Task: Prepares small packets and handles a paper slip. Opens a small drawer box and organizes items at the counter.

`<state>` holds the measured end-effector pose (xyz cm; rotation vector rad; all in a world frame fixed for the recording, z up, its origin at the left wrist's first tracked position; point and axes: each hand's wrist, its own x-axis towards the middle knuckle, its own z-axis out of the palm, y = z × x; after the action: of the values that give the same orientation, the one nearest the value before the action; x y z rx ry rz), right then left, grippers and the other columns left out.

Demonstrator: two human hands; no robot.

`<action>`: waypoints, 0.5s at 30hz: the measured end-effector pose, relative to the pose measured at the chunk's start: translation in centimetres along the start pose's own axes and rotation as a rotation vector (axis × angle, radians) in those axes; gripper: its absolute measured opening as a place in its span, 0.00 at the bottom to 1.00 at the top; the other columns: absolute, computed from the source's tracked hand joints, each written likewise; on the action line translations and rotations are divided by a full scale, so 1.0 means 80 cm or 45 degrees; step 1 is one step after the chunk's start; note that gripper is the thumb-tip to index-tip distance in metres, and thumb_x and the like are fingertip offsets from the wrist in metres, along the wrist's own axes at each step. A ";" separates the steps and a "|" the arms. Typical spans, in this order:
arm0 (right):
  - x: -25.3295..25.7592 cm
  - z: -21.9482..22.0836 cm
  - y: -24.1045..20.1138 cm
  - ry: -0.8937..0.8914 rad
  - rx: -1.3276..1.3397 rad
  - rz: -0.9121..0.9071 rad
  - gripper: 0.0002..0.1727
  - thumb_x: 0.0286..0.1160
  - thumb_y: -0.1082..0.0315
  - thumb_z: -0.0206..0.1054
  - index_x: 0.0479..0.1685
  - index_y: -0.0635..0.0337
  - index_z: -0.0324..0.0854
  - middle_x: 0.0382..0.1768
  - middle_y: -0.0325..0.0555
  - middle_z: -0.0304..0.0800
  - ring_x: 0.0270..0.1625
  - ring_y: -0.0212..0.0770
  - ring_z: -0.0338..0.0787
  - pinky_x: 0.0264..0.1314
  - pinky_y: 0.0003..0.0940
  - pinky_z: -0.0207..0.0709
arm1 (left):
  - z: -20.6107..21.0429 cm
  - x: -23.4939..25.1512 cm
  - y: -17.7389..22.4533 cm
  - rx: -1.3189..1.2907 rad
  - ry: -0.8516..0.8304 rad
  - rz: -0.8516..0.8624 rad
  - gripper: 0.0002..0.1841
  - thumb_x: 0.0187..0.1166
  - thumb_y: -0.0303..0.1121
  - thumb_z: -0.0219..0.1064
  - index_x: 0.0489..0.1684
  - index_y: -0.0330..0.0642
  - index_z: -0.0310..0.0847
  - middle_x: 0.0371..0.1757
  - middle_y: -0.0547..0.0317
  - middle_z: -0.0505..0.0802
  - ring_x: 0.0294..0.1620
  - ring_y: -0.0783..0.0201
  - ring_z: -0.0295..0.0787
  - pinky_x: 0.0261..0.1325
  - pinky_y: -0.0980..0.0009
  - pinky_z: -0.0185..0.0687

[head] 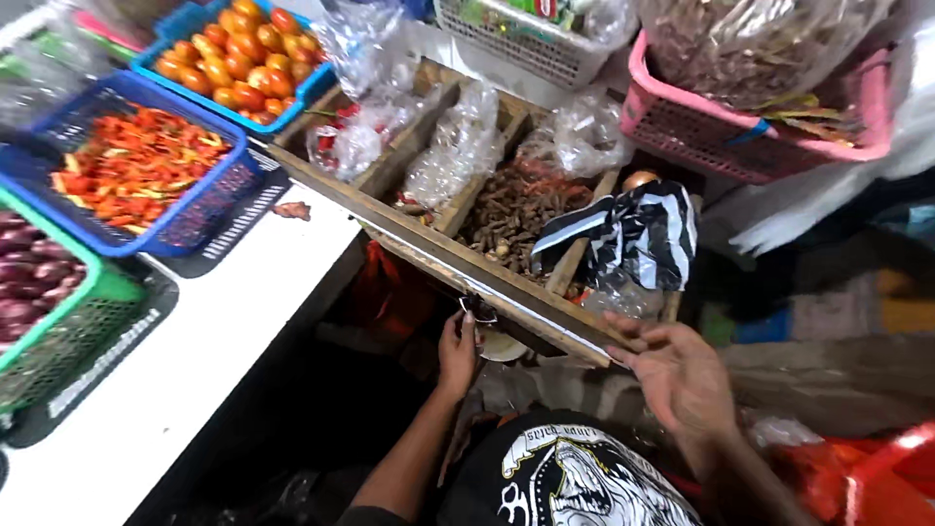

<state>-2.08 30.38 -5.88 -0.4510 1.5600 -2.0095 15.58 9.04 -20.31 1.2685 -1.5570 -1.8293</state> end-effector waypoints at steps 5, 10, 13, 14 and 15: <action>-0.001 0.025 -0.015 0.029 0.057 -0.044 0.23 0.88 0.46 0.54 0.40 0.53 0.84 0.57 0.55 0.94 0.64 0.56 0.92 0.54 0.53 0.90 | 0.001 -0.034 0.035 -0.020 0.076 0.502 0.16 0.88 0.34 0.62 0.64 0.30 0.80 0.55 0.48 0.91 0.44 0.61 0.93 0.47 0.64 0.95; 0.001 0.051 -0.033 -0.615 -0.020 -0.295 0.20 0.80 0.42 0.67 0.50 0.47 0.90 0.61 0.50 0.91 0.65 0.55 0.91 0.64 0.53 0.90 | 0.011 -0.069 0.092 -0.100 -0.244 0.699 0.20 0.91 0.34 0.55 0.71 0.27 0.77 0.62 0.44 0.90 0.55 0.56 0.93 0.58 0.58 0.93; 0.002 0.066 -0.022 -0.978 -0.119 -0.296 0.22 0.77 0.36 0.66 0.43 0.45 0.88 0.52 0.43 0.93 0.55 0.47 0.93 0.57 0.44 0.91 | 0.009 -0.085 0.123 -0.011 -0.728 0.756 0.21 0.88 0.29 0.55 0.75 0.27 0.74 0.64 0.43 0.90 0.62 0.58 0.90 0.68 0.58 0.87; 0.002 0.071 -0.016 -1.038 -0.188 -0.337 0.24 0.78 0.34 0.64 0.38 0.45 0.86 0.47 0.40 0.93 0.54 0.43 0.93 0.58 0.41 0.88 | 0.009 -0.091 0.130 0.025 -0.841 0.774 0.19 0.86 0.27 0.55 0.70 0.27 0.79 0.60 0.44 0.91 0.59 0.60 0.90 0.67 0.59 0.86; 0.001 0.075 -0.011 -1.053 -0.237 -0.368 0.26 0.77 0.33 0.64 0.34 0.45 0.85 0.43 0.38 0.93 0.53 0.41 0.92 0.59 0.39 0.86 | 0.009 -0.097 0.134 0.066 -0.908 0.802 0.16 0.86 0.27 0.54 0.60 0.27 0.83 0.52 0.46 0.93 0.52 0.62 0.91 0.61 0.61 0.87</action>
<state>1.10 25.80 -3.45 -1.4326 1.1776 -1.5288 16.28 12.51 -7.54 0.0427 -2.0454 -1.8716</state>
